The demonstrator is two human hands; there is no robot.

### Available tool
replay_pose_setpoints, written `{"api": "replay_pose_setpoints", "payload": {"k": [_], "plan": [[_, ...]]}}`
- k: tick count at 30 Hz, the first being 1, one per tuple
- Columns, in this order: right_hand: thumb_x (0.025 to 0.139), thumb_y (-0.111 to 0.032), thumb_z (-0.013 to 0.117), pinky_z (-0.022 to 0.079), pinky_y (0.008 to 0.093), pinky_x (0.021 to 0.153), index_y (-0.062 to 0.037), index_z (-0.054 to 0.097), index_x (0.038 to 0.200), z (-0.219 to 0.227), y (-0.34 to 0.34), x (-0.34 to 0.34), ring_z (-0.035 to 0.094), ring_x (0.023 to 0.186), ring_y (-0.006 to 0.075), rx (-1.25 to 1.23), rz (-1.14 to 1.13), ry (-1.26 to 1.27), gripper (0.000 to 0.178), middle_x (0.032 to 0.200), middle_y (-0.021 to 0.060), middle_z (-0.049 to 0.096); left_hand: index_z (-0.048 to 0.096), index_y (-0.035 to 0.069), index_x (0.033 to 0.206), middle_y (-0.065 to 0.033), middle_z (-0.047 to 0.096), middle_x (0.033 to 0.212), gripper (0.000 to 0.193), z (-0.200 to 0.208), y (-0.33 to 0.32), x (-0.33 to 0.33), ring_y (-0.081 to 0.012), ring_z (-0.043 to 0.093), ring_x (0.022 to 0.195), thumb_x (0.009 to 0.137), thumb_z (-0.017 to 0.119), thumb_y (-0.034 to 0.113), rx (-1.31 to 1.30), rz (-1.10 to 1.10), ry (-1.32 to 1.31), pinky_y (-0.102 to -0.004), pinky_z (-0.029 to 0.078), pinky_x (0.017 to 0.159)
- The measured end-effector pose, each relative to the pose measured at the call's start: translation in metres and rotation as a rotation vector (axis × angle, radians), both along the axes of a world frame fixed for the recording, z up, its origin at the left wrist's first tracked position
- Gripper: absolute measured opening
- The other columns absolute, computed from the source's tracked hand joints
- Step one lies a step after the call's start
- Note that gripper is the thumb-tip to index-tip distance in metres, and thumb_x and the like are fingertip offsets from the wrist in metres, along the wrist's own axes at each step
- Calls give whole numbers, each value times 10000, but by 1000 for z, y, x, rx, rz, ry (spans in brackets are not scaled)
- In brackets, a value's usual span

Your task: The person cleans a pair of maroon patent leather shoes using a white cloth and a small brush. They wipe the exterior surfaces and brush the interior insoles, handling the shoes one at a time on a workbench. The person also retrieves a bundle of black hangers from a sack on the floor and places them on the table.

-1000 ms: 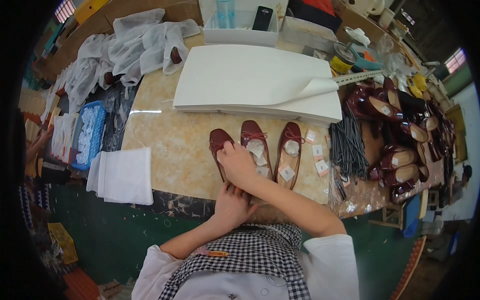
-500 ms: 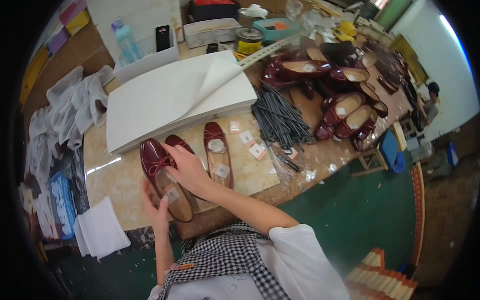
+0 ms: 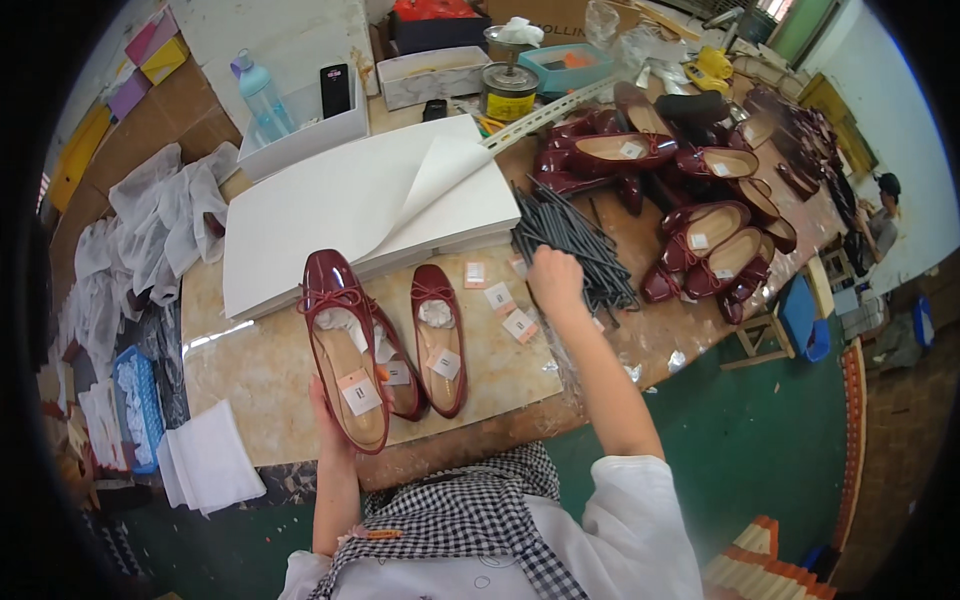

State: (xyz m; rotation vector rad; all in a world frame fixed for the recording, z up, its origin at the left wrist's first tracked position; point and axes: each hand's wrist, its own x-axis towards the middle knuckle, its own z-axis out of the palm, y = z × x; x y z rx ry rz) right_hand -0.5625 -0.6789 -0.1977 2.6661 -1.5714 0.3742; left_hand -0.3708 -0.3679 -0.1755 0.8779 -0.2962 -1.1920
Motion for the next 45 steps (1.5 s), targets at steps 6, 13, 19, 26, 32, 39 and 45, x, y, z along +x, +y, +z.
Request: {"api": "replay_pose_setpoints", "payload": {"k": [6,13,19,26,32,39,45], "plan": [[763,-163,607,516,472,607,-26,592,788,52,35,-30,641,649,377,-15,25,-36,141,664,202,635,476,-14,1267,-170,627,1045,906,2,5,3,-272,656,815,855,230,754,81,97,36,-371,557,687],[835,-107,649,381,283,479,-81,601,1228,119,154,3,460,453,117,709,321,-540,397,535,69,530,497,2,1261,-154,635,1075,913,-21,1,16,-267,653,874,865,169,756,184,285,41,-384,551,745],[895,-89,576,291,233,471,-18,570,1241,123,196,60,300,519,54,1196,503,-664,353,556,-22,353,460,7,1301,-132,601,1170,709,-6,4,13,-237,602,1035,974,191,575,135,419,-166,-364,477,924],[907,-101,560,299,243,461,18,571,1225,126,201,82,337,499,54,1258,524,-725,339,536,-4,378,446,15,1304,-123,583,1198,640,8,18,16,-212,580,1073,994,212,523,67,365,-255,-349,462,937],[865,-90,590,387,322,438,9,614,1148,110,223,109,523,430,194,461,704,-769,301,521,108,513,330,-3,1380,-121,546,1234,722,2,19,0,-194,570,1076,955,334,581,-6,413,-380,-324,459,916],[872,-179,576,473,393,531,-11,595,1177,77,233,108,615,564,300,533,691,-465,348,635,136,613,534,9,1185,-90,599,1123,642,-41,22,-14,-195,564,1030,993,223,538,323,555,-433,-337,443,921],[874,-102,529,494,364,737,-62,666,1054,50,74,9,624,832,270,292,321,-700,230,935,144,641,559,13,1186,-128,652,985,409,0,89,71,-204,606,826,929,546,331,594,300,-581,-383,493,745]]}}
